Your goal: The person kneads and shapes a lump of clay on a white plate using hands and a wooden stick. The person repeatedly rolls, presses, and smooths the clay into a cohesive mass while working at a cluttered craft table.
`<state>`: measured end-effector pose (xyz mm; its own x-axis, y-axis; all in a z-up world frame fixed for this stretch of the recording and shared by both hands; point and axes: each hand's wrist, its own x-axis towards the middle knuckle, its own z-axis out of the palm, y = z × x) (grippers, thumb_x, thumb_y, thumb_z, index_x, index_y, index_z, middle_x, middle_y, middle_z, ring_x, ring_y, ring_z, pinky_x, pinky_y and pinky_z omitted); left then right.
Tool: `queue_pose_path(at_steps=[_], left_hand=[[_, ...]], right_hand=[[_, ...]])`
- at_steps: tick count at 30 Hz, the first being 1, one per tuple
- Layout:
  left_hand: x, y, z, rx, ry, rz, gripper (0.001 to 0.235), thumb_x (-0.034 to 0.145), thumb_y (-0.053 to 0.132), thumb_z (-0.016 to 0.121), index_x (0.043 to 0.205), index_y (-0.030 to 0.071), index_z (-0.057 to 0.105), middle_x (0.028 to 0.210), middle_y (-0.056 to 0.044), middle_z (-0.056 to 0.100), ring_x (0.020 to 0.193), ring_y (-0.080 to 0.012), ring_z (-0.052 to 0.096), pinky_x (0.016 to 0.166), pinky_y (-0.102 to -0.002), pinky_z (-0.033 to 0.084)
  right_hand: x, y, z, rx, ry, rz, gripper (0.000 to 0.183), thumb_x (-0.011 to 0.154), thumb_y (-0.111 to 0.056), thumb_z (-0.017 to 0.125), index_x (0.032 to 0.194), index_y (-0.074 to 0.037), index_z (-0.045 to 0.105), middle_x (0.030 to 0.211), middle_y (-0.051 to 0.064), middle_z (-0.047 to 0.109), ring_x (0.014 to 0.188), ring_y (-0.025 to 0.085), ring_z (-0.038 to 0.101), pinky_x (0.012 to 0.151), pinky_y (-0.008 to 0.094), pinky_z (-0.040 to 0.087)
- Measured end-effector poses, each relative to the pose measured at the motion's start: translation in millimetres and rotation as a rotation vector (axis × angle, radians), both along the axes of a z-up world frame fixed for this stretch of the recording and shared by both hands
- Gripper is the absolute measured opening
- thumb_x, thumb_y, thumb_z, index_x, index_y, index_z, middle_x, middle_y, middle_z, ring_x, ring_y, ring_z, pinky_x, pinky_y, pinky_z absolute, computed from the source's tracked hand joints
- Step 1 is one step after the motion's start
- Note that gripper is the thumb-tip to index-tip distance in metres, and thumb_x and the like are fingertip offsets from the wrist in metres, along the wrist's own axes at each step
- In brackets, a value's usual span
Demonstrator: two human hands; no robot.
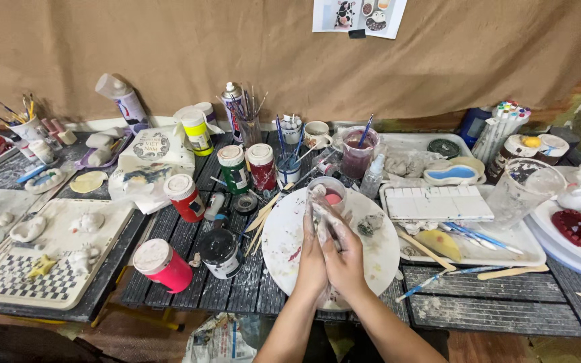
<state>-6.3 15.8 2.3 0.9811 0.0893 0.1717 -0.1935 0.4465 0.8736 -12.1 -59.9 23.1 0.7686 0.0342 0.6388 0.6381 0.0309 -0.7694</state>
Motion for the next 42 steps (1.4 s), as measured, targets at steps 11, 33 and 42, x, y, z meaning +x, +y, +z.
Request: queue_pose_path(at_steps=[11, 33, 42], left_hand=[[10, -25, 9, 0.051, -0.173, 0.434, 0.067, 0.109, 0.047, 0.018, 0.162, 0.012, -0.003, 0.168, -0.017, 0.019, 0.156, -0.0330, 0.020, 0.127, -0.047, 0.017], [0, -18, 15, -0.479, 0.239, 0.216, 0.050, 0.096, 0.016, 0.057, 0.145, 0.010, 0.047, 0.133, -0.008, 0.065, 0.118, -0.0202, 0.063, 0.100, -0.035, 0.050], [20, 3, -13, -0.619, 0.351, 0.231, 0.036, 0.101, 0.023, 0.059, 0.123, -0.005, 0.067, 0.105, -0.012, 0.074, 0.083, -0.0194, 0.070, 0.066, -0.033, 0.057]], right_hand=[[33, -4, -11, 0.885, 0.801, 0.146, 0.037, 0.100, -0.039, 0.051, 0.109, -0.007, 0.067, 0.089, 0.006, 0.069, 0.079, 0.019, 0.066, 0.072, 0.034, 0.057], [-4, -11, -3, -0.061, 0.071, -0.090, 0.042, 0.100, -0.009, 0.041, 0.140, 0.001, 0.047, 0.130, 0.014, 0.061, 0.124, 0.025, 0.059, 0.108, 0.037, 0.043], [1, -21, -29, 0.210, 0.106, -0.048, 0.035, 0.095, 0.006, 0.051, 0.130, 0.002, 0.056, 0.129, 0.011, 0.061, 0.125, 0.020, 0.058, 0.109, 0.033, 0.045]])
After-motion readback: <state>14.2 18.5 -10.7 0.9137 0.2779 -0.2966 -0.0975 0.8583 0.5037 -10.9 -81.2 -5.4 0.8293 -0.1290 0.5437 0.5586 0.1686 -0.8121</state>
